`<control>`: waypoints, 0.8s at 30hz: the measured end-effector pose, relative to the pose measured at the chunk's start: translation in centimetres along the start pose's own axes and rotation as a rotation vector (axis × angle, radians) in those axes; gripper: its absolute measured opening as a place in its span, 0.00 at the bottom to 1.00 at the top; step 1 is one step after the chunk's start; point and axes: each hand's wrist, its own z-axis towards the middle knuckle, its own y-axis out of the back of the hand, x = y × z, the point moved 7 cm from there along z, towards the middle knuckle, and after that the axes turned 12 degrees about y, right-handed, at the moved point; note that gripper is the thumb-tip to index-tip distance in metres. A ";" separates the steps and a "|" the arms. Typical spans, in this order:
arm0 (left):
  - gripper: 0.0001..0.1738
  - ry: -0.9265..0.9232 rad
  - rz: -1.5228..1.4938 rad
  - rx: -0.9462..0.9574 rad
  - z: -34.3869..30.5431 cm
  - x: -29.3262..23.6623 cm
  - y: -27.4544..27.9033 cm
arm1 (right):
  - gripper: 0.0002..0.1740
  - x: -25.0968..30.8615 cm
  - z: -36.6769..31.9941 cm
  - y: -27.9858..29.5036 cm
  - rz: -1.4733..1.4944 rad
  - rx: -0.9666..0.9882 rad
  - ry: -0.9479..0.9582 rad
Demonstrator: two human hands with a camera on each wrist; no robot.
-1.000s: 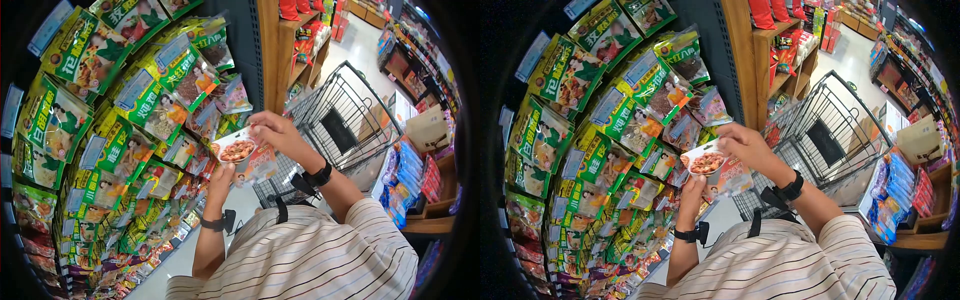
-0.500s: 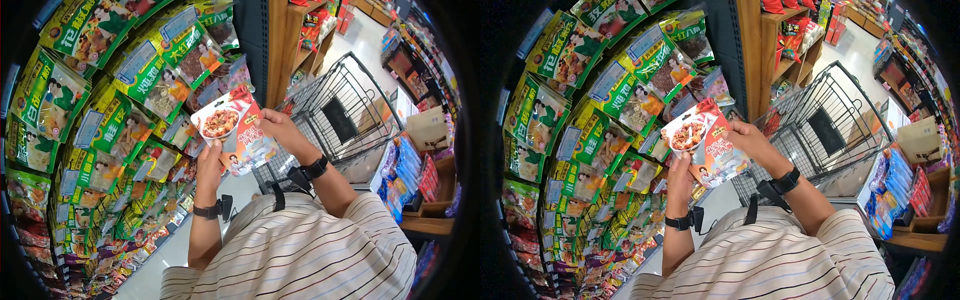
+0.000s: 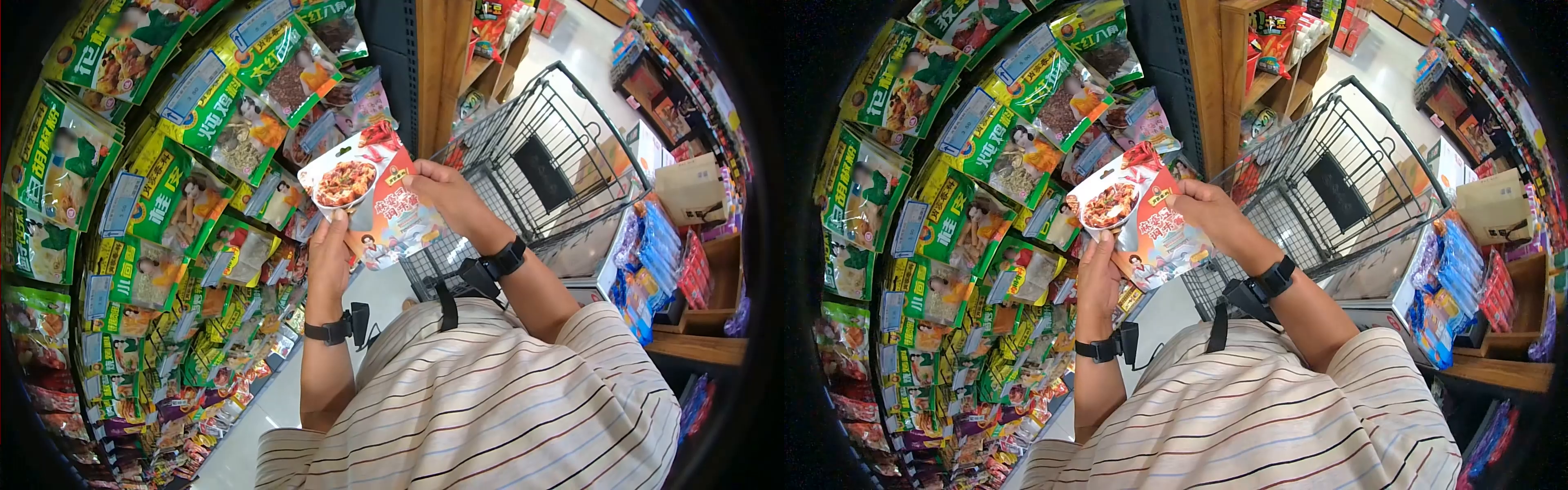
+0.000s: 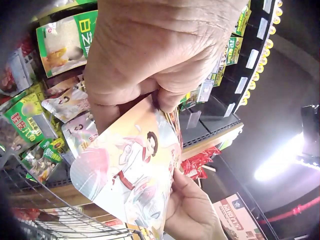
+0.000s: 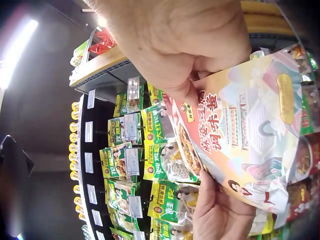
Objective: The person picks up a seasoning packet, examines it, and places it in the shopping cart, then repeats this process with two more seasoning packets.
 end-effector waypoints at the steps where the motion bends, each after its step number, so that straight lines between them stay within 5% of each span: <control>1: 0.23 0.001 0.001 0.002 0.0 0.0 0.0 | 0.14 0.0 -0.1 0.0 0.008 -0.004 -0.003; 24: 0.22 -0.010 0.120 -0.091 -0.3 0.8 1.5 | 0.10 -1.6 -0.4 1.8 0.076 -0.075 -0.039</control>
